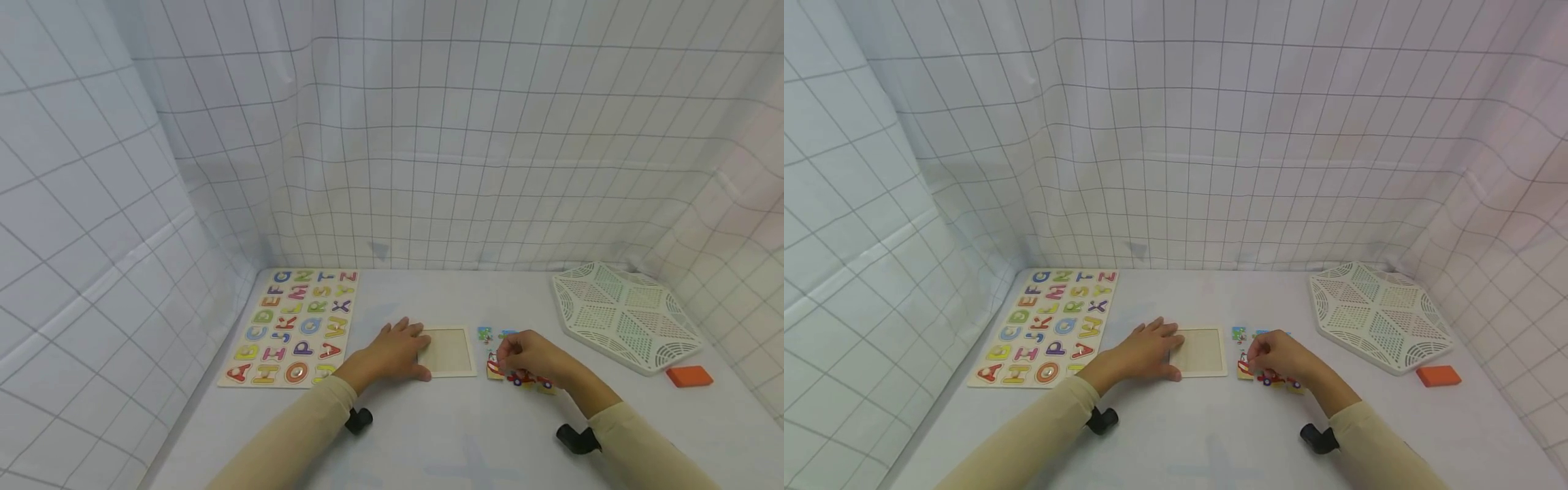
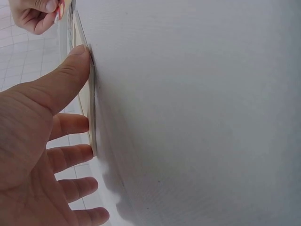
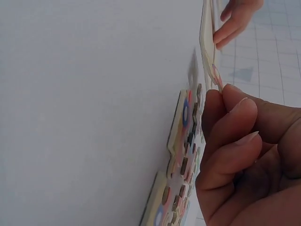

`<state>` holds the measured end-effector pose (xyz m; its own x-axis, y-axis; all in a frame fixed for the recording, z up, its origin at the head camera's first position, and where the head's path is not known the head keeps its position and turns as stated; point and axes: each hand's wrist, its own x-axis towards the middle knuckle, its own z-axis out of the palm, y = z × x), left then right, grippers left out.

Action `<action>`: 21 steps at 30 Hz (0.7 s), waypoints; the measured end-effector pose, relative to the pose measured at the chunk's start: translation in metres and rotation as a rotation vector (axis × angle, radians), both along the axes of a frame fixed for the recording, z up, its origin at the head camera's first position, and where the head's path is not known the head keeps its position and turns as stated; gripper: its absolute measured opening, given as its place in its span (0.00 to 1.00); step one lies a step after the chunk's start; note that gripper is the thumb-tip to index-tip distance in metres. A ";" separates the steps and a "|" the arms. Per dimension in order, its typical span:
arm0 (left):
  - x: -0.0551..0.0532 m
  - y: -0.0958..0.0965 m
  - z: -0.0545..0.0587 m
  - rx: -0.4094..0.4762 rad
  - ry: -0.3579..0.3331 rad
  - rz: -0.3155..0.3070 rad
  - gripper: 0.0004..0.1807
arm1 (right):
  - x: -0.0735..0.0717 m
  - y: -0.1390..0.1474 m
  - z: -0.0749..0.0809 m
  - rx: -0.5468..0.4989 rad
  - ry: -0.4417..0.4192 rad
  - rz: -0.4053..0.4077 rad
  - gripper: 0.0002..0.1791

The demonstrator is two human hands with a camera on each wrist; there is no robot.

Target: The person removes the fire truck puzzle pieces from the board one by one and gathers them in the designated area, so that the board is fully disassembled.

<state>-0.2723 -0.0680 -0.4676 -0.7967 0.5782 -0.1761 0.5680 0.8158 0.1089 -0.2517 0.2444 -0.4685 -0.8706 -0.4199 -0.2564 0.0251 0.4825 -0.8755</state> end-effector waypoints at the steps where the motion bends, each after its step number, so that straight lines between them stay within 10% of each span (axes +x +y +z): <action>1: 0.000 0.000 0.001 0.002 -0.005 0.001 0.40 | 0.001 0.000 -0.001 -0.002 -0.008 0.009 0.08; 21: 0.004 0.001 0.008 0.007 -0.031 0.016 0.41 | 0.008 -0.004 -0.001 0.083 0.056 0.028 0.05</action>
<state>-0.2687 -0.0666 -0.4594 -0.8000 0.5668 -0.1971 0.5512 0.8239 0.1320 -0.2439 0.2404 -0.4691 -0.8727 -0.4238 -0.2426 -0.0372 0.5531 -0.8323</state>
